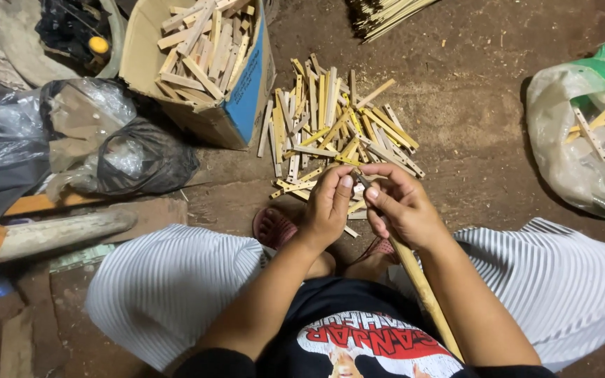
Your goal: Assembling small wooden slats onto a central bamboo stick to create a lattice-like structure.
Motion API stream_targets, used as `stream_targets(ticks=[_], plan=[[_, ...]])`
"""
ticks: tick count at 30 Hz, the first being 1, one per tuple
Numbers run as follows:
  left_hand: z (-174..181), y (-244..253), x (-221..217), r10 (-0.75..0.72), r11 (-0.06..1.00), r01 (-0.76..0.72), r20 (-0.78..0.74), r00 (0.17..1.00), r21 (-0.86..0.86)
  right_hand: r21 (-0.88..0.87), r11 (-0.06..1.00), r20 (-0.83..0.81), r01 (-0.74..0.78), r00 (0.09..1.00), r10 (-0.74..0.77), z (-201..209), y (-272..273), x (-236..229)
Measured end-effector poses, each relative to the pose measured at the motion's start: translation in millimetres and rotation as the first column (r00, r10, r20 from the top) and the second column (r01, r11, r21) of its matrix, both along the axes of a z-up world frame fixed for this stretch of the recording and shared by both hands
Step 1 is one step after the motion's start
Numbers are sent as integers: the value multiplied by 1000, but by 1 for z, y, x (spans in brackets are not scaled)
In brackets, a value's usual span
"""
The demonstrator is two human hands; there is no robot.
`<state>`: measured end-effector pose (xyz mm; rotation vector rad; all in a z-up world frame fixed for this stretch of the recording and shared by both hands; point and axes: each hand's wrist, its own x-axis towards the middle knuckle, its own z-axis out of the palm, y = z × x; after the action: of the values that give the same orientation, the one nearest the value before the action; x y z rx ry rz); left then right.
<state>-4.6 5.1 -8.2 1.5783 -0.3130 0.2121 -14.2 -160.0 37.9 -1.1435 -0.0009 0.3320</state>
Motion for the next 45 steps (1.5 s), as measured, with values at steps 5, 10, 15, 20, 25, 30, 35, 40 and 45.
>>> stream_targets(ticks=[5, 10, 15, 20, 25, 30, 35, 40, 45], plan=[[11, -2, -6, 8, 1000, -8, 11, 1000, -4, -103, 994, -26, 48, 998, -51, -31, -31, 13], [-3, 0, -1, -124, 926, 48, -181, 976, -375, -122, 987, -60, 106, 992, -114, -21, -47, 16], [2, 3, 14, -215, 840, -232, -692, 689, -491, -199, 923, 31, 329, 944, -329, -3, -92, 5], [-62, -61, 64, -210, 876, -316, -878, 429, -364, -203, 823, 76, 531, 846, -527, 63, -149, -14], [-231, -270, 105, -280, 845, -305, -850, 446, -439, -219, 725, 114, 653, 755, -646, 52, -175, -22], [-164, -455, 109, -783, 364, -162, -395, 480, -917, -73, 751, 78, 656, 755, -651, 40, -201, -20], [-175, -465, 103, -742, 628, 92, -559, 369, -773, -97, 726, 37, 681, 731, -681, 18, -227, -13], [-267, -322, 120, -125, 674, 456, -518, 846, 582, -95, 734, -17, 673, 736, -677, 9, -237, -14], [-301, -192, 129, -392, 231, 217, -113, 913, 949, -99, 755, -33, 649, 756, -654, 6, -228, -10]])
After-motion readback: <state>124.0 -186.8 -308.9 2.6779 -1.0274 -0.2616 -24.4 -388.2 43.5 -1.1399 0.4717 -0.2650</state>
